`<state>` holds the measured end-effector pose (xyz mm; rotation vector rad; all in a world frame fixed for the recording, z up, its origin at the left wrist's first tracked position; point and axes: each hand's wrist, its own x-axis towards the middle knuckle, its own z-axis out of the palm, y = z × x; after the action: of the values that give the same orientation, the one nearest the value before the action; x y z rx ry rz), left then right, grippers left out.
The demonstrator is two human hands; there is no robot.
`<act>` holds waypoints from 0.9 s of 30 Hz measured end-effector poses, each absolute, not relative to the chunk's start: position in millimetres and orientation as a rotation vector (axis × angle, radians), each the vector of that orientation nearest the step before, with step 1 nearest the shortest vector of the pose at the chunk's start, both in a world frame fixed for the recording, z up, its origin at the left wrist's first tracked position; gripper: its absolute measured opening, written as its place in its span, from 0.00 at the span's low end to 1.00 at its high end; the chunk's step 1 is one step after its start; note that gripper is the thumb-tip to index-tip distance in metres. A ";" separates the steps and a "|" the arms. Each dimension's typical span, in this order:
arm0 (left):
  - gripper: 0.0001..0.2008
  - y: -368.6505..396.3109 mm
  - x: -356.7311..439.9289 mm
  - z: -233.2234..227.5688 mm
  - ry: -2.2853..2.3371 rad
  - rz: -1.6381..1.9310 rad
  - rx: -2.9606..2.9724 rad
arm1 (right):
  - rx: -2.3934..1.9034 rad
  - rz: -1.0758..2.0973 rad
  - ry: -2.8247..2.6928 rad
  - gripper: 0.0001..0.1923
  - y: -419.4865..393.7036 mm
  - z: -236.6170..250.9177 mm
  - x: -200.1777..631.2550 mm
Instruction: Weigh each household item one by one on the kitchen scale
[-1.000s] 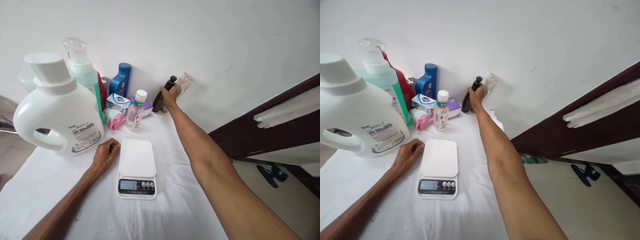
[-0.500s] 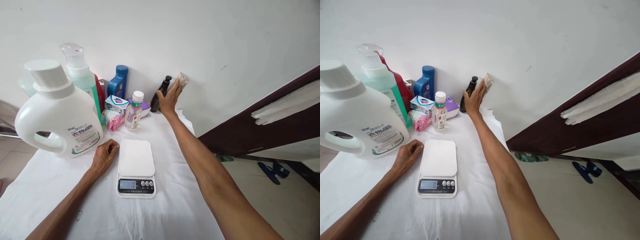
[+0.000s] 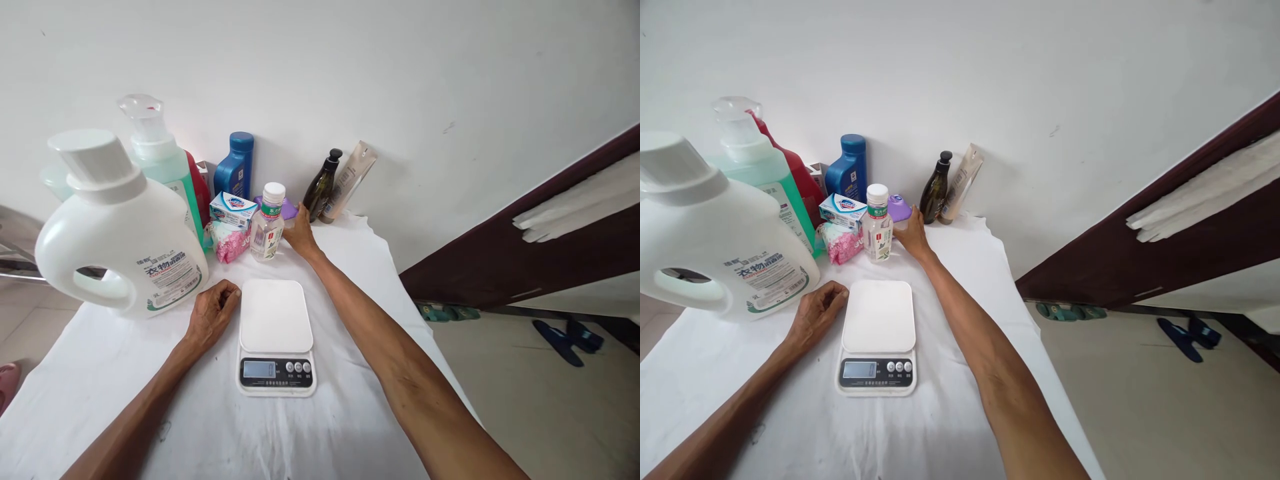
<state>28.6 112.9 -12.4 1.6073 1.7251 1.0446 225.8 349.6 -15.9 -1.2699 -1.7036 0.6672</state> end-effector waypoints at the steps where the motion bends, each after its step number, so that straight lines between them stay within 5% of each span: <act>1: 0.15 112.8 28.9 -12.2 1.726 1.040 1.600 | -1.276 0.655 -1.704 0.57 350.2 -15.8 222.5; 15: 0.13 112.5 28.2 -15.7 1.689 1.067 1.591 | -1.324 0.413 -1.643 0.44 324.1 -16.2 244.5; 27: 0.13 111.9 25.8 -16.9 1.694 1.093 1.622 | -1.343 0.558 -1.467 0.42 175.8 39.7 323.4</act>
<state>25.8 111.9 -16.9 1.6216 1.6940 1.0932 323.4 175.8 39.7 -1.3431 -1.4672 0.5582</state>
